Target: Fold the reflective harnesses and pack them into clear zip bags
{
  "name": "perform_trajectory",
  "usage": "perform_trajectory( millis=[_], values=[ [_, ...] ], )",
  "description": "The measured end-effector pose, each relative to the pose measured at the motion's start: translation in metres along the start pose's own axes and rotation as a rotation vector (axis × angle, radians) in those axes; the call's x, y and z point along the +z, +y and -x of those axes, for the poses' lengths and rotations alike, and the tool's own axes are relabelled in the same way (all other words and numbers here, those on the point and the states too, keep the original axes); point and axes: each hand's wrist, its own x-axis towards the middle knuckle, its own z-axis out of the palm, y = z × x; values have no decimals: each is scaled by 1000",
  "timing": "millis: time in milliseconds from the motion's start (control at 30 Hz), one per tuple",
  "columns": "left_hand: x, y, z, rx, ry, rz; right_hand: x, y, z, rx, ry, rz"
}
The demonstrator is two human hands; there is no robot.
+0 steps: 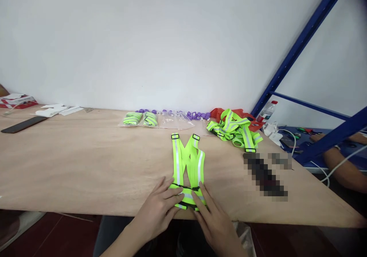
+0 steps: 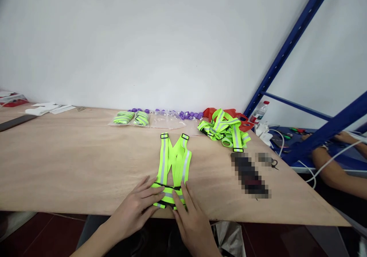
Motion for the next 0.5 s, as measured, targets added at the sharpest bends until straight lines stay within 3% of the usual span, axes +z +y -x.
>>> perform_trajectory(
  millis=[133, 500],
  values=[
    [1, 0, 1, -36, -8, 9, -7, 2, 4, 40, 17, -48],
    [-10, 5, -9, -81, -39, 94, -32, 23, -11, 51, -165, -229]
  ],
)
